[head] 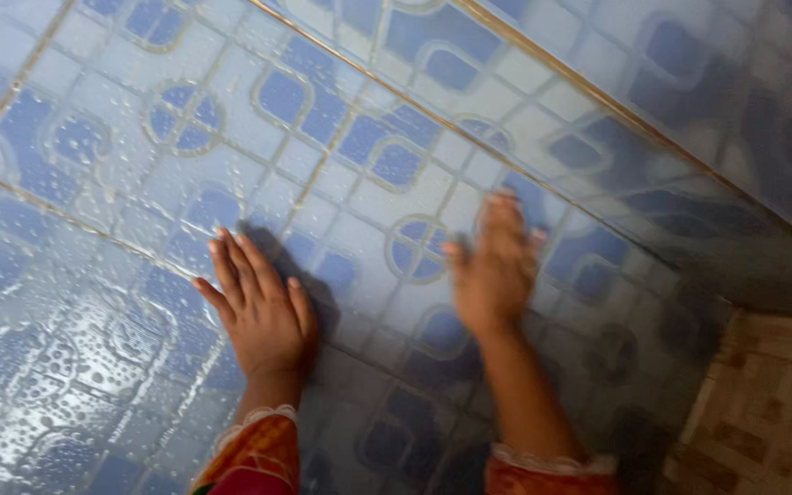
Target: The person cleans a tiled floor by scrubbing the grout lines and surface with a small tool and wiping the area by hand.
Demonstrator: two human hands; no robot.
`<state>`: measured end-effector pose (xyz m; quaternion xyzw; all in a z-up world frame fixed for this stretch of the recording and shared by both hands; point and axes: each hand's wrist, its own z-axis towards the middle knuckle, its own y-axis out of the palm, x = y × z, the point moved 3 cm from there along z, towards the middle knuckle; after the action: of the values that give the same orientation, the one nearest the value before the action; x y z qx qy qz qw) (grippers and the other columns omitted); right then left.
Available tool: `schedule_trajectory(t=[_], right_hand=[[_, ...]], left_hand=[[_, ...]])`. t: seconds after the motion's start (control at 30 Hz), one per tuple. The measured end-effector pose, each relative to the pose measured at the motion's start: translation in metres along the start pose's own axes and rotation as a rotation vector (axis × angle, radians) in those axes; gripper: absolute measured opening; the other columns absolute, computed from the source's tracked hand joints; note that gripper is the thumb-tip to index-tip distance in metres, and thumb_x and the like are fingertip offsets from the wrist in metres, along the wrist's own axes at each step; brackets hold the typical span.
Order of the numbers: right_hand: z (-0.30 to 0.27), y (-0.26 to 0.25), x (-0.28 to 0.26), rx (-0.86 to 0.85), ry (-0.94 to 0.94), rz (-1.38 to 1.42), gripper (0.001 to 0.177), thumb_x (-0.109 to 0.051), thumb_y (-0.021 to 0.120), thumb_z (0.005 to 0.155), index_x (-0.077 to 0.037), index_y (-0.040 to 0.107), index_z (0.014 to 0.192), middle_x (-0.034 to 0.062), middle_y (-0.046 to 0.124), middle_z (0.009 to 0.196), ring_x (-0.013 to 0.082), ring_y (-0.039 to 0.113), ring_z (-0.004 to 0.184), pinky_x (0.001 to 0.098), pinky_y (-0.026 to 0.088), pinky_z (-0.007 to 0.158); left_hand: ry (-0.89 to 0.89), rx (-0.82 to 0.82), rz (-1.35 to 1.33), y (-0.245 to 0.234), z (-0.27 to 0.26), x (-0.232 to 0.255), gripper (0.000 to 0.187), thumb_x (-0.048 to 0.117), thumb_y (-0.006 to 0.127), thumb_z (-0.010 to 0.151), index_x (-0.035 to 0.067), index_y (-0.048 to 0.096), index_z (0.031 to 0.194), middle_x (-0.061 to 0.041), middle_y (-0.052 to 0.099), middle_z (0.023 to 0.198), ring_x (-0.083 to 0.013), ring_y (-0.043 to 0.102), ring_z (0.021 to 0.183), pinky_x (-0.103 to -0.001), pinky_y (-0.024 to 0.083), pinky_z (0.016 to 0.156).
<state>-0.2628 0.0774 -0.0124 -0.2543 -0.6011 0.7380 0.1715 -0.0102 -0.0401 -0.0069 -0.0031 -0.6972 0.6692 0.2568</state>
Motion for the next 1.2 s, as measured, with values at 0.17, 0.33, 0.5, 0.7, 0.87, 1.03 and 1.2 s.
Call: schedule_trajectory(t=[0.17, 0.33, 0.5, 0.7, 0.87, 1.03, 1.2], right_hand=[[-0.067, -0.026, 0.192, 0.121, 0.453, -0.036, 0.075, -0.049, 0.038, 0.106, 0.009, 0.038, 0.155, 0.0282, 0.031, 0.165, 0.0427, 0.027, 0.154, 0.0672, 0.011, 0.119], [-0.069, -0.002, 0.196, 0.203, 0.46, -0.04, 0.087, -0.06, 0.028, 0.111, 0.016, 0.034, 0.153, 0.035, 0.027, 0.163, 0.049, 0.023, 0.153, 0.0609, 0.012, 0.124], [-0.071, 0.017, -0.042, -0.023, 0.041, 0.036, 0.073, -0.041, 0.06, 0.098, 0.003, 0.036, 0.15, 0.02, 0.032, 0.165, 0.0359, 0.023, 0.157, 0.0532, 0.014, 0.127], [-0.104, -0.014, -0.116, -0.015, -0.257, 0.126, 0.089, -0.053, 0.065, 0.093, 0.004, 0.032, 0.153, 0.0192, 0.033, 0.161, 0.0349, 0.031, 0.15, 0.0553, 0.021, 0.121], [-0.128, -0.022, 0.1, -0.03, 0.321, -0.108, 0.079, -0.056, 0.046, 0.104, 0.002, 0.033, 0.156, 0.0199, 0.032, 0.165, 0.0348, 0.029, 0.154, 0.056, 0.016, 0.126], [-0.176, -0.036, 0.197, 0.004, 0.748, 0.007, 0.09, -0.063, 0.022, 0.105, 0.009, 0.022, 0.158, 0.0272, 0.016, 0.167, 0.0413, 0.013, 0.155, 0.056, 0.007, 0.124], [-0.141, 0.007, 0.02, 0.077, 0.345, 0.09, 0.085, -0.059, 0.037, 0.099, 0.006, 0.033, 0.154, 0.0237, 0.029, 0.166, 0.0377, 0.026, 0.156, 0.0516, 0.018, 0.127]], left_hand=[[0.026, 0.062, -0.067, -0.005, -0.002, 0.002, 0.08, 0.027, 0.043, 0.099, -0.015, 0.013, 0.16, -0.032, 0.009, 0.171, -0.0438, -0.001, 0.159, -0.062, -0.005, 0.125], [0.117, 0.11, -0.127, -0.006, -0.006, 0.002, 0.081, 0.027, 0.044, 0.1, -0.015, 0.011, 0.16, -0.033, 0.007, 0.171, -0.0444, -0.002, 0.16, -0.062, -0.005, 0.126], [0.21, 0.127, -0.186, -0.011, -0.014, 0.0, 0.079, 0.025, 0.045, 0.1, -0.014, 0.013, 0.161, -0.032, 0.008, 0.172, -0.0446, 0.0, 0.161, -0.061, -0.004, 0.128], [0.294, 0.145, -0.237, -0.014, -0.024, -0.006, 0.079, 0.025, 0.045, 0.099, -0.013, 0.015, 0.16, -0.03, 0.01, 0.171, -0.0444, 0.003, 0.161, -0.061, -0.001, 0.129], [0.324, 0.125, -0.187, -0.012, -0.034, -0.003, 0.078, 0.027, 0.045, 0.1, -0.014, 0.015, 0.158, -0.032, 0.011, 0.169, -0.0443, 0.004, 0.159, -0.06, 0.002, 0.127], [0.338, 0.078, -0.147, -0.01, -0.034, 0.005, 0.077, 0.028, 0.043, 0.102, -0.015, 0.014, 0.158, -0.032, 0.011, 0.169, -0.043, 0.003, 0.159, -0.059, 0.001, 0.127], [0.312, 0.046, -0.148, -0.004, -0.032, 0.005, 0.077, 0.029, 0.042, 0.102, -0.013, 0.013, 0.159, -0.031, 0.01, 0.17, -0.0422, 0.001, 0.159, -0.058, 0.0, 0.128]])
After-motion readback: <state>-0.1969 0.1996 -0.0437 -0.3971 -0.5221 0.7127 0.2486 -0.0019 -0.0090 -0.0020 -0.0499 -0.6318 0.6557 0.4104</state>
